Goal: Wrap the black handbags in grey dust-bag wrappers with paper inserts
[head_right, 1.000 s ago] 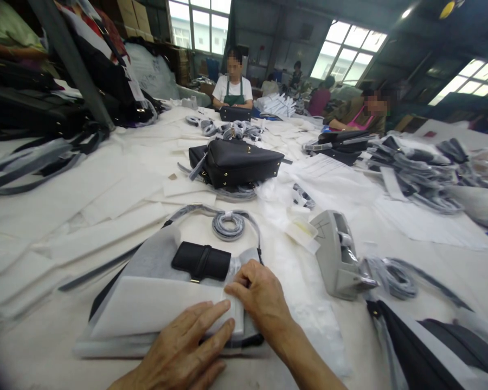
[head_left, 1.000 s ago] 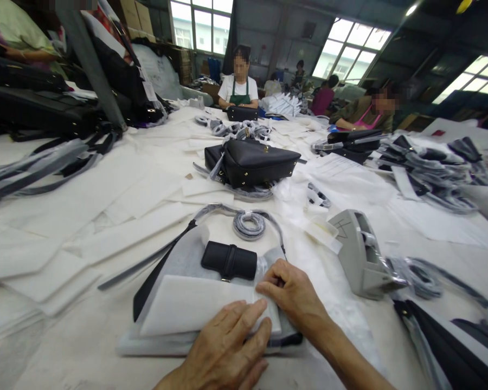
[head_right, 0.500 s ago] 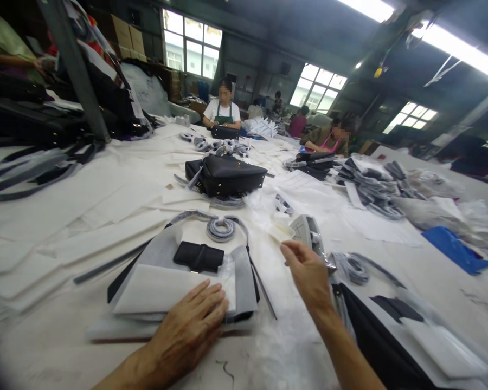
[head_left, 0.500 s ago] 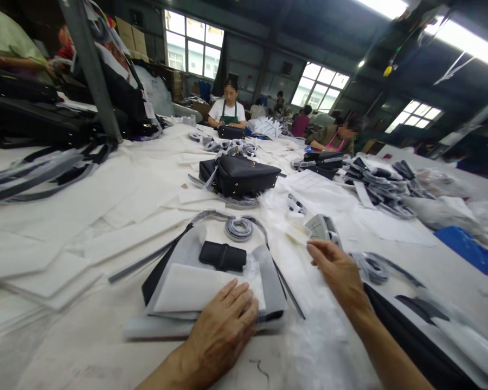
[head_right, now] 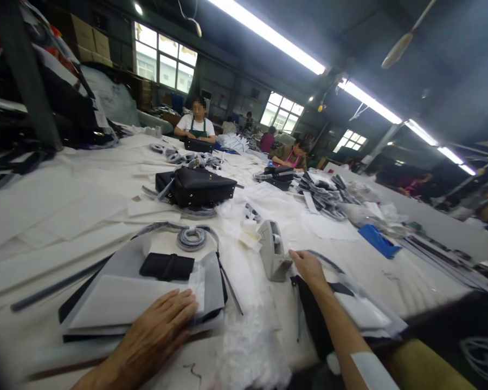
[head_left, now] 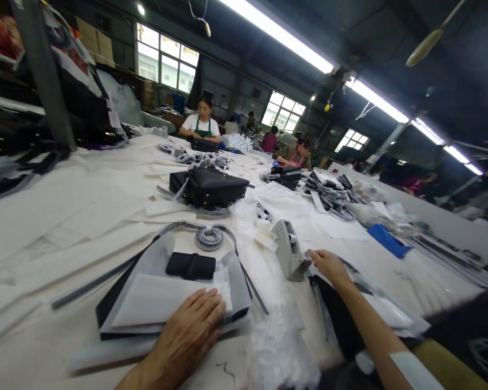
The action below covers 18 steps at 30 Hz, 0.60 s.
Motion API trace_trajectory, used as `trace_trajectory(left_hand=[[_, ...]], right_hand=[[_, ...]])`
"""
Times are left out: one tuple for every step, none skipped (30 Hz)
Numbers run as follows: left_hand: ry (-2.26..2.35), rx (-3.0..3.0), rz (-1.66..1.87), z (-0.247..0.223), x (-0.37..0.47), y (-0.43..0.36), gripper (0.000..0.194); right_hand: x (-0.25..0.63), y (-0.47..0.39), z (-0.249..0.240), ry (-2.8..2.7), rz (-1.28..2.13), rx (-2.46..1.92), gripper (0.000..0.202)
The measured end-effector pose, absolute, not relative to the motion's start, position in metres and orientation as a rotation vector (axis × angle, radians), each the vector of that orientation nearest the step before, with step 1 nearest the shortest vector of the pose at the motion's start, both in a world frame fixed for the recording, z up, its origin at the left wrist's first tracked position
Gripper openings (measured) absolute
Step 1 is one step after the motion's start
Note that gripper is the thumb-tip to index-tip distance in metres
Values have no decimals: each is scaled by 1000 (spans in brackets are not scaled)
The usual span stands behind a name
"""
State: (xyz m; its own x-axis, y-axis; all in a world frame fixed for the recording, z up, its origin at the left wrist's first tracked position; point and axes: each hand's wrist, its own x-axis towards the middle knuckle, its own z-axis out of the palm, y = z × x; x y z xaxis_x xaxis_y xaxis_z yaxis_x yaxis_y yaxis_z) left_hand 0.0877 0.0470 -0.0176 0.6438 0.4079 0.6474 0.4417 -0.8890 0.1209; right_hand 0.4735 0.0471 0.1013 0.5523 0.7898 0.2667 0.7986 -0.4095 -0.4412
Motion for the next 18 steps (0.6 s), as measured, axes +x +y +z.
trace_trajectory(left_hand=[[-720, -2805, -1081, -18, 87, 48, 30], [-723, -2810, -1067, -19, 87, 48, 31], [-732, -2817, -1049, -20, 87, 47, 32], [-744, -2827, -1026, -20, 87, 47, 33], [-753, -2833, -1009, -21, 87, 47, 33], [-755, -2833, -1000, -21, 87, 47, 33], [-750, -2826, -1005, -22, 87, 46, 33], [-742, -2816, -1018, -23, 87, 46, 32], [-731, -2803, -1036, -24, 88, 47, 31], [-726, -2786, -1060, -25, 88, 47, 30], [-723, -2770, -1084, -26, 88, 47, 30], [-728, -2751, -1115, -28, 89, 48, 30], [-735, -2730, -1153, -30, 90, 48, 30], [-740, -2711, -1184, -32, 91, 48, 31], [-737, -2695, -1202, -33, 92, 48, 31], [-729, -2690, -1198, -35, 92, 48, 32], [-725, -2687, -1192, -36, 92, 49, 32], [-730, -2689, -1181, -38, 93, 48, 33]], right_hand=[[465, 47, 102, -1276, -48, -2241, 34], [453, 46, 102, -1297, -54, -2202, 36], [438, 45, 102, -1353, -26, -2146, 37], [421, 44, 103, -1441, 32, -2075, 37], [404, 43, 104, -1542, 105, -1992, 36], [389, 43, 106, -1637, 175, -1906, 33], [379, 44, 108, -1692, 211, -1837, 31], [375, 46, 111, -1695, 211, -1805, 30], [378, 48, 113, -1627, 188, -1825, 29], [387, 51, 116, -1519, 164, -1877, 28], [401, 53, 117, -1398, 156, -1943, 28], [419, 55, 118, -1280, 167, -2014, 26], [438, 55, 118, -1189, 196, -2073, 23], [456, 54, 117, -1127, 240, -2118, 21], [472, 53, 114, -1092, 296, -2145, 19], [484, 52, 110, -1068, 356, -2158, 19], [493, 52, 104, -1040, 425, -2159, 20], [498, 53, 97, -1010, 494, -2149, 20]])
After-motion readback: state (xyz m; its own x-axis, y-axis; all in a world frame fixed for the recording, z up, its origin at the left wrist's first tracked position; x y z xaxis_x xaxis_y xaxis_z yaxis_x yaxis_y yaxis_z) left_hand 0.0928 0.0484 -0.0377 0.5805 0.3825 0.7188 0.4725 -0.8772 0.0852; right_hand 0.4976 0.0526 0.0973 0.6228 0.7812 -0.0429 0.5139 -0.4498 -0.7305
